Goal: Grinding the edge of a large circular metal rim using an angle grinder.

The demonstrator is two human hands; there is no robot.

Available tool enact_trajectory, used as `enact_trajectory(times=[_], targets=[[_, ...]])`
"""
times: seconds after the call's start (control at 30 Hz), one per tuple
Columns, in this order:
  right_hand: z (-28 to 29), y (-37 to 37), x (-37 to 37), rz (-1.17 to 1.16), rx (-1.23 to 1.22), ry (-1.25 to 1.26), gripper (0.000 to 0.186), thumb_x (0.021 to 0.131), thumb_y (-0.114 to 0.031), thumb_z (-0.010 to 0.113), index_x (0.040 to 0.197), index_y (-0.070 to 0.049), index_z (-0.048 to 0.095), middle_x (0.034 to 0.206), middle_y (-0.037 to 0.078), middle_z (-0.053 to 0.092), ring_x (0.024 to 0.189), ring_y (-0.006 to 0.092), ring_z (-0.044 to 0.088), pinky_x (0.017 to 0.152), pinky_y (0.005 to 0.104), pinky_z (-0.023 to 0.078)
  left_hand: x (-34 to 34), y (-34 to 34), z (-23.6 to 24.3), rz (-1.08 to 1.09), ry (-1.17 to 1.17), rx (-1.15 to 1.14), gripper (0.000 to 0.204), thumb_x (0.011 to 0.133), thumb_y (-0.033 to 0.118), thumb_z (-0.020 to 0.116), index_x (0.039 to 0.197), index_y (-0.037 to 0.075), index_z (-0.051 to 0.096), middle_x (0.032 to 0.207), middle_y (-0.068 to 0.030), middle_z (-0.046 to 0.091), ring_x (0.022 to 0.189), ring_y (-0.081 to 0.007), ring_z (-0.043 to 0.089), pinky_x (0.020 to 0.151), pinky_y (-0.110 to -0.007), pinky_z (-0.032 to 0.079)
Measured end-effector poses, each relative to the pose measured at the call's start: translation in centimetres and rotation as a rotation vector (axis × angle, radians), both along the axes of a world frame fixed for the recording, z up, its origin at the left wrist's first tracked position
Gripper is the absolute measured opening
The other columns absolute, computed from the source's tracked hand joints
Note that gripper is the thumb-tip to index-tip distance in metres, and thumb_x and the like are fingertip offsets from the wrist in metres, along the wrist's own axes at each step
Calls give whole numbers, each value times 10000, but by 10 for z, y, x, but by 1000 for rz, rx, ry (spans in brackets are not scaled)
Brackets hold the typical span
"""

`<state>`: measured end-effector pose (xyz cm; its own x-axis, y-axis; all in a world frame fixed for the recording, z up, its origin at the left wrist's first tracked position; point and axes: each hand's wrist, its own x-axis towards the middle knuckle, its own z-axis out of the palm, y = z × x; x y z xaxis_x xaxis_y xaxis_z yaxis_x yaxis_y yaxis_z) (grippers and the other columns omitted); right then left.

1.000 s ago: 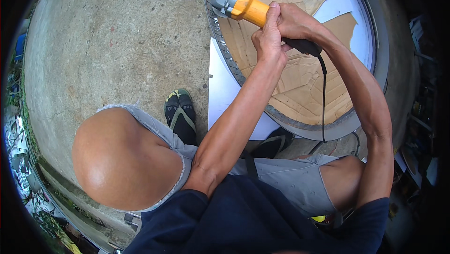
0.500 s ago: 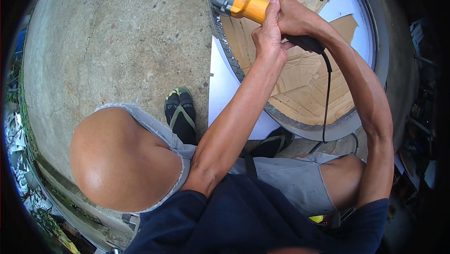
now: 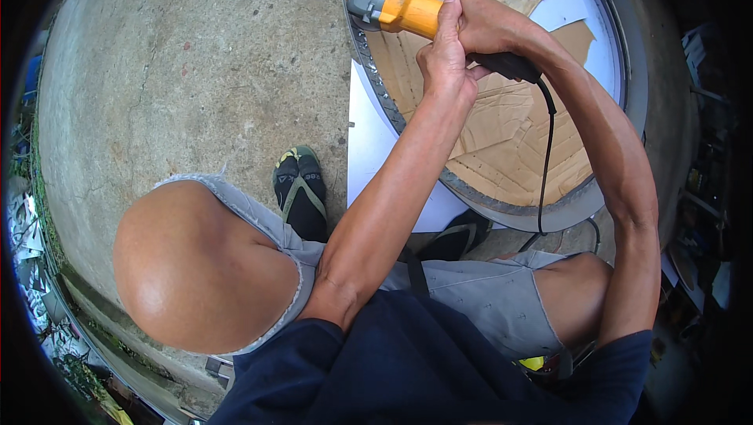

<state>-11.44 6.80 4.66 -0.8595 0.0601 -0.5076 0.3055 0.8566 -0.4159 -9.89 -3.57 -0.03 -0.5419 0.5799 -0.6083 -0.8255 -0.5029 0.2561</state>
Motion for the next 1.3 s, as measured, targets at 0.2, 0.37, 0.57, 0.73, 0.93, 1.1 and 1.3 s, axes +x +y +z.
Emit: enact_trajectory(times=[0.2, 0.37, 0.57, 0.73, 0.93, 1.1, 1.3], targets=[[2, 0, -1, -20, 30, 2, 385, 656, -218, 647, 914, 67, 669, 816, 262, 682, 744, 367, 687, 673, 436, 543, -1, 1, 1, -4, 9, -2, 743, 844, 506, 683, 1311, 7, 390, 1221, -209, 513, 1110, -364, 579, 882, -675, 482], [-1, 0, 2, -22, 17, 28, 389, 659, -225, 647, 913, 69, 669, 816, 259, 682, 749, 366, 687, 678, 435, 543, -2, 0, 0, -8, 32, -4, 741, 842, 502, 687, 1309, 9, 391, 1222, -207, 512, 1109, -365, 579, 896, -683, 468], [-3, 1, 1, -21, 28, 39, 401, 654, -228, 653, 919, 74, 666, 813, 265, 679, 737, 369, 685, 676, 436, 543, -1, 0, 1, 0, 22, -14, 735, 839, 495, 694, 1301, 6, 399, 1224, -215, 504, 1129, -360, 567, 892, -670, 482], [-14, 8, 2, 14, 32, 47, 397, 676, -244, 669, 934, 57, 652, 794, 254, 673, 724, 355, 676, 664, 433, 529, 1, -1, 2, 9, 12, -17, 757, 838, 496, 695, 1315, 1, 378, 1226, -216, 498, 1141, -361, 558, 915, -683, 457], [-12, 7, 0, 25, 36, 49, 388, 672, -230, 669, 932, 57, 653, 800, 251, 675, 732, 357, 677, 663, 431, 529, 2, 4, 2, 58, 17, 34, 749, 842, 503, 686, 1309, -1, 386, 1212, -212, 504, 1114, -356, 576, 901, -678, 469], [-5, 6, -1, 20, 36, 30, 397, 650, -217, 657, 918, 76, 668, 811, 269, 678, 746, 382, 686, 677, 440, 544, 3, 4, 1, 32, 16, 14, 745, 841, 506, 684, 1304, 1, 391, 1205, -201, 512, 1102, -352, 584, 894, -667, 481], [-9, 7, -1, 8, 29, 76, 396, 643, -211, 656, 916, 77, 666, 809, 274, 676, 741, 378, 687, 676, 436, 546, 1, 4, 2, 32, 35, 5, 750, 838, 508, 688, 1297, -4, 389, 1207, -200, 513, 1103, -349, 586, 887, -650, 497]])
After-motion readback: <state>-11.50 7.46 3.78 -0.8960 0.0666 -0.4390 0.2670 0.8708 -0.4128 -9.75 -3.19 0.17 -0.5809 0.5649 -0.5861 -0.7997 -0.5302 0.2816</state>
